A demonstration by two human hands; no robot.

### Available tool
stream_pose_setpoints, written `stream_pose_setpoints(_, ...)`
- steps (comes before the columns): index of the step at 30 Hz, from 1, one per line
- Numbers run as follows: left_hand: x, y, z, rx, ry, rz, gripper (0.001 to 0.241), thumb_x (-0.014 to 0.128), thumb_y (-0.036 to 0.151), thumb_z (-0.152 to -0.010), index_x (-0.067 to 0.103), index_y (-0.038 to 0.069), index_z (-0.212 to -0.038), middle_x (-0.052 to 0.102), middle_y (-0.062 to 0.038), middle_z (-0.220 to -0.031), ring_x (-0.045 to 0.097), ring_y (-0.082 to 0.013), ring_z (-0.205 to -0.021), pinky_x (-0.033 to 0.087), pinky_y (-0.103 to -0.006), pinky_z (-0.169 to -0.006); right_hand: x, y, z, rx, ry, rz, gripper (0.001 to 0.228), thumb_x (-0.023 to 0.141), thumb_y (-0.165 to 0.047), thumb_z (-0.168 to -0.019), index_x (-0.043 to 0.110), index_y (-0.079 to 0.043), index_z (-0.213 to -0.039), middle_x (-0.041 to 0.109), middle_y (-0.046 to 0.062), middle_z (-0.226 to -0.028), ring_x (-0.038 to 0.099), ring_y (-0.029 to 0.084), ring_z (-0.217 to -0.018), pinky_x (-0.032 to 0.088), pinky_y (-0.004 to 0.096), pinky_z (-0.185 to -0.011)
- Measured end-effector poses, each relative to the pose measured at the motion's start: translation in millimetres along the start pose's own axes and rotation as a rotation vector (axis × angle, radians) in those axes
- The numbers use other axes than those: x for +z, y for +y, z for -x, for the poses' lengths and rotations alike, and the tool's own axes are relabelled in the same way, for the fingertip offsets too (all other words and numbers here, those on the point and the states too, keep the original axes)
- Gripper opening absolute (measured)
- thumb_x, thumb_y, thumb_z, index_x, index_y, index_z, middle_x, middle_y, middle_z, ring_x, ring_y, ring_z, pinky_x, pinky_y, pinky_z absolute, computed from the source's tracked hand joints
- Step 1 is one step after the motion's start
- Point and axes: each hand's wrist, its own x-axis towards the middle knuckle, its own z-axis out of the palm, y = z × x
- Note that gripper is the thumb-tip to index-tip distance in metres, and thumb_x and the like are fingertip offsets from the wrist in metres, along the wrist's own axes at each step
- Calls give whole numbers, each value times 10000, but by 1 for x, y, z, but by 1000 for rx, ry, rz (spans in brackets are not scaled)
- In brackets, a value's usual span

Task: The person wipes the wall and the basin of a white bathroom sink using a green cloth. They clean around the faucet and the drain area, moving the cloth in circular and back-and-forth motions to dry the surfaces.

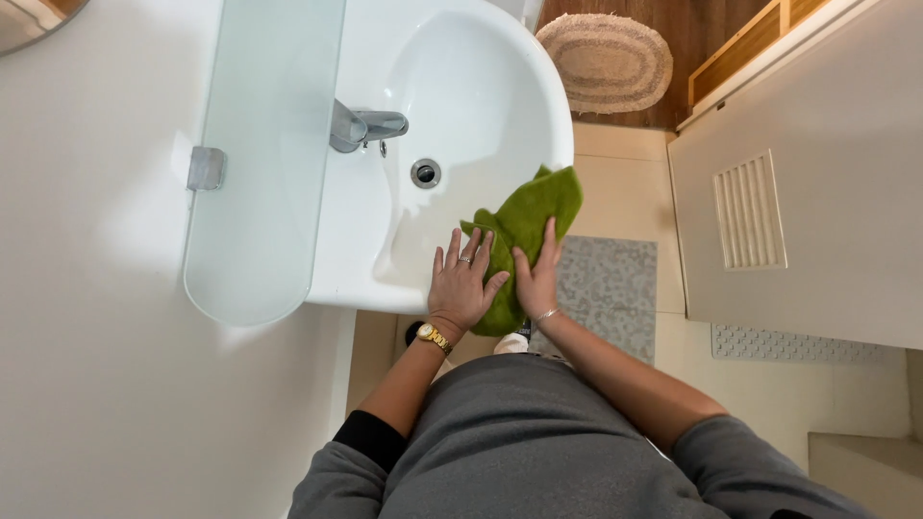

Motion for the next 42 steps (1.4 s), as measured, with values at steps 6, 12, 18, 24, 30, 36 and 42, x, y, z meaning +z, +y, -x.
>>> stream_pose_setpoints(6,0,-1,0,2,0,-4,749,229,686,-1044,369,182,-1581,375,-95,-1637,249,-389,-1547,282,-632,-1188,2,14,-57,-21,45,65,842,698,-166,-981,213,-213,-1668,8,371,-1625,154,550,-1509,233,618,-1248)
stream_pose_setpoints(12,9,-3,3,12,83,12,726,266,671,-1045,348,225,-1612,422,-91,-1617,278,-394,-1539,296,-628,-1171,-15,31,-195,-32,-57,245,836,732,-171,-982,248,-256,-1658,200,346,-1595,327,511,-1480,331,556,-1240)
stream_pose_setpoints(18,12,-4,1,15,115,-1,709,263,660,-1052,328,245,-1624,394,-83,-1641,270,-378,-1548,294,-620,-1181,-17,21,-217,13,-139,410,777,673,-277,-1056,203,-372,-1668,179,213,-1641,405,408,-1468,421,518,-1179)
stream_pose_setpoints(24,2,-2,1,38,113,34,715,266,657,-1052,249,266,-1650,285,-85,-1693,234,-380,-1563,261,-631,-1204,-20,9,-124,-26,-110,319,770,634,-257,-1059,183,-250,-1682,31,272,-1668,225,477,-1532,312,539,-1267)
stream_pose_setpoints(30,-27,28,-5,-88,104,124,699,247,609,-1069,234,221,-1650,271,-159,-1679,214,-443,-1539,161,-728,-1186,-27,-37,4,-44,-205,100,754,494,-387,-1094,67,-172,-1676,-210,370,-1610,55,604,-1489,203,652,-1241)
stream_pose_setpoints(36,26,36,2,56,192,88,819,433,696,-986,317,199,-1627,418,-146,-1581,433,-417,-1432,355,-691,-1101,-87,-20,-16,397,-554,-72,575,374,-613,-1050,460,-369,-1564,480,236,-1534,576,395,-1291,329,705,-1080)
stream_pose_setpoints(42,56,3,9,196,245,-108,961,669,596,-874,241,245,-1660,466,-100,-1481,584,-319,-1212,342,-653,-1099,-83,1,-120,-9,-84,257,283,588,-311,-1074,681,-169,-1301,715,96,-1108,702,299,-1022,534,491,-850)
